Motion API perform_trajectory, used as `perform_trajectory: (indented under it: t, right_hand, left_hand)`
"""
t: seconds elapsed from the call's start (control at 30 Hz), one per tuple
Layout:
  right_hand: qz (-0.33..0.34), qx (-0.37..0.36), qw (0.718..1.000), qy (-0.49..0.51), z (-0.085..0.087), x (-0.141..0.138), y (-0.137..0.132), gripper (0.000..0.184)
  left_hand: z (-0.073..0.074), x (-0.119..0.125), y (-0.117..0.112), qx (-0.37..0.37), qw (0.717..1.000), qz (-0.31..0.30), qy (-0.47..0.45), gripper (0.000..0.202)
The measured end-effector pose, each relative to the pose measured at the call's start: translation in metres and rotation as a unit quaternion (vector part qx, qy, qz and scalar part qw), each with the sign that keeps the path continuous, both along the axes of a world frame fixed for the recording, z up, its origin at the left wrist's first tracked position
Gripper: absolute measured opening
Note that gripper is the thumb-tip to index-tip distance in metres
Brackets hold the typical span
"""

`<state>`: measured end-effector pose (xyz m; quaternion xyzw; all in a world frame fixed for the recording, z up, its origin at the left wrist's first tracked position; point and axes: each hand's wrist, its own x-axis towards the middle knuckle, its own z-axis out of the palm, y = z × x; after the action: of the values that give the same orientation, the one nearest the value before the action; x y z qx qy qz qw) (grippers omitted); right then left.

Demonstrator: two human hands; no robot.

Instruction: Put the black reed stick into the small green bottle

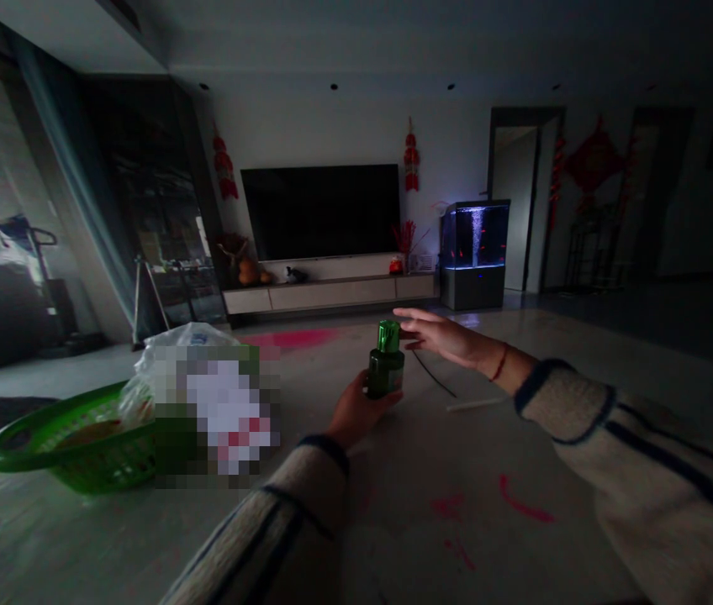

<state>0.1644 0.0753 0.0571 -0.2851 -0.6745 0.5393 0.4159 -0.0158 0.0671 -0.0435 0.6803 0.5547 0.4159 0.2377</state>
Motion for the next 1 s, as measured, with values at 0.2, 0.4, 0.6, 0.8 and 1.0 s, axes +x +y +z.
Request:
perform_trajectory:
  t: [0.2, 0.4, 0.6, 0.8, 1.0]
  right_hand:
    - [0.023, 0.027, 0.999, -0.007, 0.010, 0.006, -0.005, 0.044]
    - [0.007, 0.039, 0.998, -0.052, 0.017, 0.007, -0.013, 0.042]
    - [-0.028, 0.037, 0.996, -0.079, 0.020, 0.004, -0.023, 0.036]
    - [-0.066, 0.059, 0.993, -0.081, 0.015, 0.001, -0.017, 0.032]
    - [-0.123, 0.068, 0.988, -0.070, 0.015, -0.006, -0.023, 0.055]
  left_hand:
    - [0.005, 0.005, -0.005, 0.019, 0.999, -0.021, -0.034, 0.061]
    - [0.011, 0.006, -0.009, 0.019, 0.998, -0.004, -0.064, 0.056]
    - [0.006, 0.004, -0.004, 0.030, 0.994, -0.005, -0.102, 0.057]
    - [0.009, 0.007, -0.008, 0.019, 0.994, -0.020, -0.103, 0.057]
    - [0.010, 0.008, -0.011, 0.013, 0.996, -0.023, -0.083, 0.059]
